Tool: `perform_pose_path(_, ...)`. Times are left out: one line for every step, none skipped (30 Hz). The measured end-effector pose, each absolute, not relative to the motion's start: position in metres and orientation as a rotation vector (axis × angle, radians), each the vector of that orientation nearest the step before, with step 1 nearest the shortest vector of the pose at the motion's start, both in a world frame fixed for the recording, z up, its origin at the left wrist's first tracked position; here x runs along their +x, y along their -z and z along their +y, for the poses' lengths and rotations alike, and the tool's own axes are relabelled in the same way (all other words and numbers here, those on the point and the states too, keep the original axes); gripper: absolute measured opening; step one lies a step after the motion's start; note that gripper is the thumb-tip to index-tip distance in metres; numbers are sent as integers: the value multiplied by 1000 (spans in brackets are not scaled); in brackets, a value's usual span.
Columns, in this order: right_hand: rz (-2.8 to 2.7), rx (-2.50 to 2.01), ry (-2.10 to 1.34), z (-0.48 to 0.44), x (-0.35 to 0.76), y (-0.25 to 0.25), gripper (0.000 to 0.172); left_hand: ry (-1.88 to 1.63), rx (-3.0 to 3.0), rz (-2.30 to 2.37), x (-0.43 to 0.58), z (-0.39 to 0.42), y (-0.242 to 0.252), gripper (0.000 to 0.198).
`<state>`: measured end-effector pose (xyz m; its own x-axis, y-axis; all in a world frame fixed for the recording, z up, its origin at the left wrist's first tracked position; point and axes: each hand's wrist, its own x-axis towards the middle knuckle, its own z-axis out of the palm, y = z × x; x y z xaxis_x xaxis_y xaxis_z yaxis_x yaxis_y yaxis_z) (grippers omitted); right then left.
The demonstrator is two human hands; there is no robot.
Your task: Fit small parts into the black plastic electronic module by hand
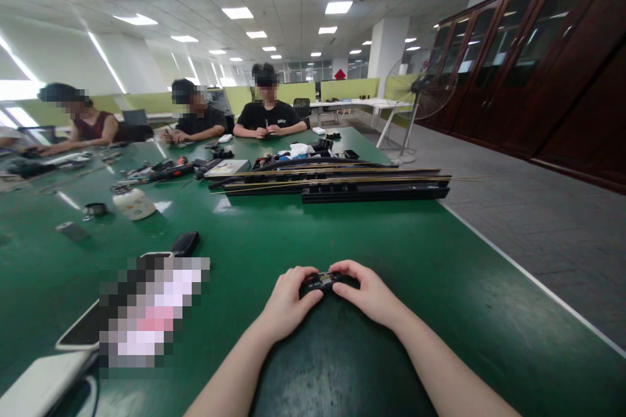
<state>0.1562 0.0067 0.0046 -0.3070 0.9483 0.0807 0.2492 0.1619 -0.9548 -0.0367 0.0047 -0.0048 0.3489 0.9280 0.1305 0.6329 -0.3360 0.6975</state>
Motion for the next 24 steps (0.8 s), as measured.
perform_pose_path(-1698, -1160, -1176, 7, 157, -4, 26, -715, 2073, 1356, -37, 4, 5, 33)
perform_pose_path(-1702, -1166, -1167, 7, 157, -4, 27, -717, 2071, 1357, -37, 4, 4, 33)
perform_pose_path(-1705, -1172, -1161, 7, 157, -4, 28, -719, 2070, 1358, -36, 4, 4, 32)
perform_pose_path(-1707, -1178, -1156, 7, 157, -4, 29, -721, 2068, 1359, -36, 3, 3, 32)
perform_pose_path(-1708, -1182, -1153, 7, 158, -4, 29, -723, 2066, 1359, -36, 3, 3, 32)
perform_pose_path(-1710, -1186, -1152, 7, 158, -4, 29, -726, 2064, 1360, -36, 3, 3, 32)
perform_pose_path(-1711, -1190, -1150, 7, 158, -5, 30, -728, 2062, 1361, -36, 3, 2, 32)
perform_pose_path(-1714, -1194, -1148, 7, 158, -5, 30, -730, 2061, 1361, -36, 3, 2, 32)
perform_pose_path(-1717, -1199, -1144, 7, 158, -6, 31, -731, 2060, 1361, -36, 3, 3, 32)
perform_pose_path(-1723, -1204, -1138, 6, 158, -6, 31, -732, 2060, 1359, -36, 3, 3, 32)
perform_pose_path(-1730, -1208, -1133, 6, 158, -7, 32, -732, 2060, 1355, -36, 3, 3, 32)
perform_pose_path(-1738, -1209, -1130, 5, 158, -8, 32, -735, 2058, 1352, -37, 3, 4, 32)
perform_pose_path(-1749, -1205, -1127, 4, 157, -8, 33, -739, 2055, 1350, -37, 3, 4, 33)
perform_pose_path(-1762, -1195, -1120, 3, 157, -9, 33, -743, 2051, 1348, -37, 3, 5, 34)
perform_pose_path(-1776, -1182, -1107, 3, 157, -9, 32, -749, 2046, 1346, -37, 3, 5, 34)
perform_pose_path(-1789, -1167, -1091, 2, 156, -9, 32, -751, 2041, 1341, -38, 3, 5, 35)
perform_pose_path(-1802, -1153, -1071, 2, 156, -9, 31, -750, 2038, 1335, -38, 3, 5, 35)
perform_pose_path(-1814, -1144, -1051, 1, 155, -8, 30, -745, 2037, 1327, -38, 2, 5, 35)
perform_pose_path(-1824, -1140, -1031, 1, 155, -7, 29, -739, 2036, 1320, -38, 2, 4, 34)
perform_pose_path(-1834, -1141, -1012, 2, 154, -6, 29, -734, 2036, 1314, -38, 2, 4, 34)
perform_pose_path(-1843, -1143, -996, 2, 154, -5, 28, -730, 2036, 1312, -37, 2, 4, 34)
perform_pose_path(-1852, -1146, -981, 2, 154, -4, 27, -727, 2036, 1311, -37, 2, 4, 34)
perform_pose_path(-1860, -1151, -966, 2, 153, -3, 26, -727, 2036, 1312, -37, 2, 4, 34)
perform_pose_path(-1868, -1155, -954, 3, 153, -2, 26, -727, 2035, 1313, -37, 2, 4, 34)
